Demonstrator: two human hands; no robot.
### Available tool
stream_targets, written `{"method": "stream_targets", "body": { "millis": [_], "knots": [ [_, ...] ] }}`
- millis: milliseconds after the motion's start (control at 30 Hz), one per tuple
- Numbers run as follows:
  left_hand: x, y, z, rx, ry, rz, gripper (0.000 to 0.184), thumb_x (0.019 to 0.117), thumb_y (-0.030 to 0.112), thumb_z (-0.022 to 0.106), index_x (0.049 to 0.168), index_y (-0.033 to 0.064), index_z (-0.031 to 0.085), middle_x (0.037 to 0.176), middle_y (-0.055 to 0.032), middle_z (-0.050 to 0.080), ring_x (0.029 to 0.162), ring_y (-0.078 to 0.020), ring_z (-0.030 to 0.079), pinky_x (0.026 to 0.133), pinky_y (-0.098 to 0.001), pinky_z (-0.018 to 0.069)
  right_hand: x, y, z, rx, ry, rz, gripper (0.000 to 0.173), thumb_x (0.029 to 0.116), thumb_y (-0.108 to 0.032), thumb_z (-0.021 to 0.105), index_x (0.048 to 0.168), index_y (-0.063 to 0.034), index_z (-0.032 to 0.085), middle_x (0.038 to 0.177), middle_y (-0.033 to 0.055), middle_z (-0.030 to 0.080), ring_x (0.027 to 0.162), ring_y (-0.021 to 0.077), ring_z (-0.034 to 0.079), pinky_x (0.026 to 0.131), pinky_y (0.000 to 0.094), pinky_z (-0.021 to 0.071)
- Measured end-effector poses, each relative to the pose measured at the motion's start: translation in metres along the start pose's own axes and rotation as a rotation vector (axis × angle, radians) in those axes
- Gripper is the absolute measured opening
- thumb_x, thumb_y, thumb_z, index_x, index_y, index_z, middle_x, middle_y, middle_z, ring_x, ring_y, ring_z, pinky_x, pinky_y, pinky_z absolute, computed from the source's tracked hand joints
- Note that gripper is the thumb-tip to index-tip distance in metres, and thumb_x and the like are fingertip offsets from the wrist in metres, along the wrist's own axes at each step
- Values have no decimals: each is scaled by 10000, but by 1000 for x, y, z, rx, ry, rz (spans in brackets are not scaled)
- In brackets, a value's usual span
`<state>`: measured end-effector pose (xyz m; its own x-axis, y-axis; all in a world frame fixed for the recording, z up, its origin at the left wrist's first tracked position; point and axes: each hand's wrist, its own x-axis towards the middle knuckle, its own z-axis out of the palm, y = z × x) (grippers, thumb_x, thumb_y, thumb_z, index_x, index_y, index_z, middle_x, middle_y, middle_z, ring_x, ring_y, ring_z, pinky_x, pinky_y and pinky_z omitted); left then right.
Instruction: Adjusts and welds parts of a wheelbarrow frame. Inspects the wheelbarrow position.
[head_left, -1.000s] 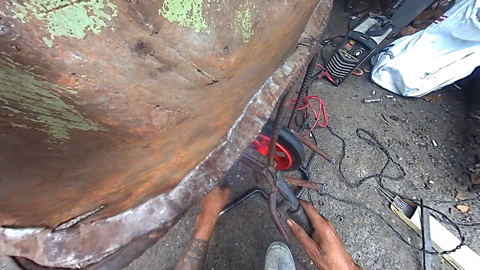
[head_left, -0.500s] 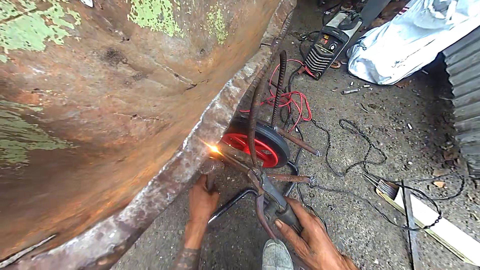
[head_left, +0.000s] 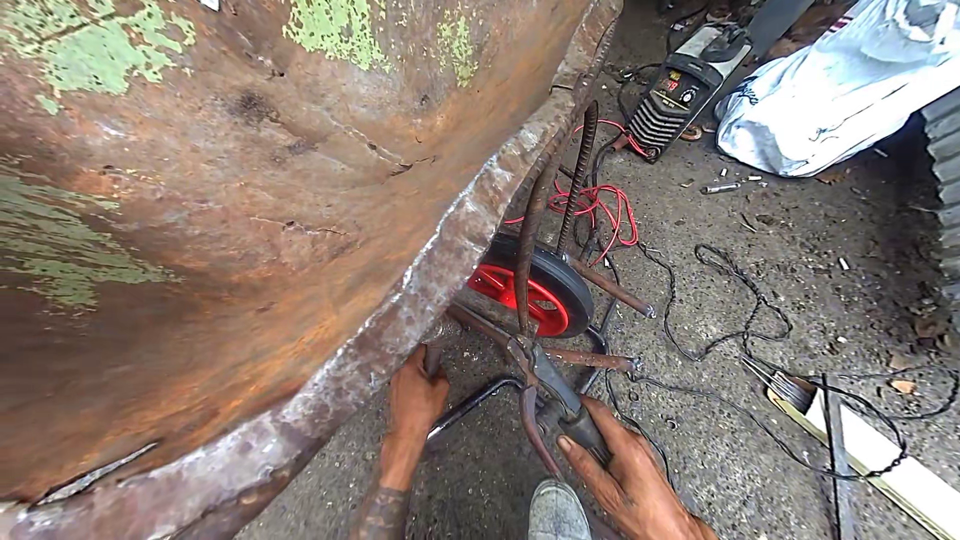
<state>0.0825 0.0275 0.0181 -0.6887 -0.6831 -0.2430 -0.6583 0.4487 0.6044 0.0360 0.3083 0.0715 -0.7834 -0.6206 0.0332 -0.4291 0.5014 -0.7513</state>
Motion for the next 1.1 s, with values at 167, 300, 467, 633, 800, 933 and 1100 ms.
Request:
{"method": "stream_targets", "body": {
  "millis": [167,300,467,633,800,933,1100],
  "knots": [
    [-1,3,-2,5,-22,-7,227,874,85,677,1090,17,660,887,-172,688,843,-341,684,771,-560,530,0,-1,-1,-2,-6,10,544,1002,-477,581,1368,-75,591,857,4,706,675,43,645,613,257,566],
    [-2,4,-3,15,-27,-17,258,878,93,671,1124,15,662,913,-181,697,871,-357,690,786,-573,532,0,-2,0,2,-5,8,546,1002,-469,584,1374,-70,585,864,5,708,683,41,648,621,254,569],
    [-3,4,-3,0,-31,-25,248,888,100,670,1117,3,665,916,-188,695,865,-354,691,789,-576,532,1,-1,1,-13,10,0,550,998,-480,587,1363,-68,596,852,7,712,669,51,650,608,265,570],
    [-3,4,-2,-4,-33,-23,261,886,99,669,1128,3,664,923,-188,699,873,-359,694,791,-582,533,1,-2,1,-30,2,-4,560,1004,-488,573,1371,-65,591,856,12,711,672,56,651,608,271,571],
    [-3,5,-4,11,-50,-28,303,902,120,659,1179,-2,658,949,-208,706,895,-381,699,808,-597,536,-1,-3,1,21,4,10,563,1000,-473,593,1378,-57,584,900,25,726,711,64,672,644,286,589],
    [-4,6,-4,10,-34,-20,282,883,101,663,1147,0,661,919,-198,699,862,-376,694,776,-591,533,-3,-4,-1,53,6,5,556,1007,-466,589,1382,-56,578,907,22,718,731,43,663,664,257,583],
    [-3,6,-4,13,-39,-23,262,886,104,663,1130,8,662,911,-187,697,858,-365,691,775,-578,531,-3,-2,-1,28,3,14,551,1001,-459,594,1377,-56,585,900,16,718,723,37,659,657,249,578]
  ]
}}
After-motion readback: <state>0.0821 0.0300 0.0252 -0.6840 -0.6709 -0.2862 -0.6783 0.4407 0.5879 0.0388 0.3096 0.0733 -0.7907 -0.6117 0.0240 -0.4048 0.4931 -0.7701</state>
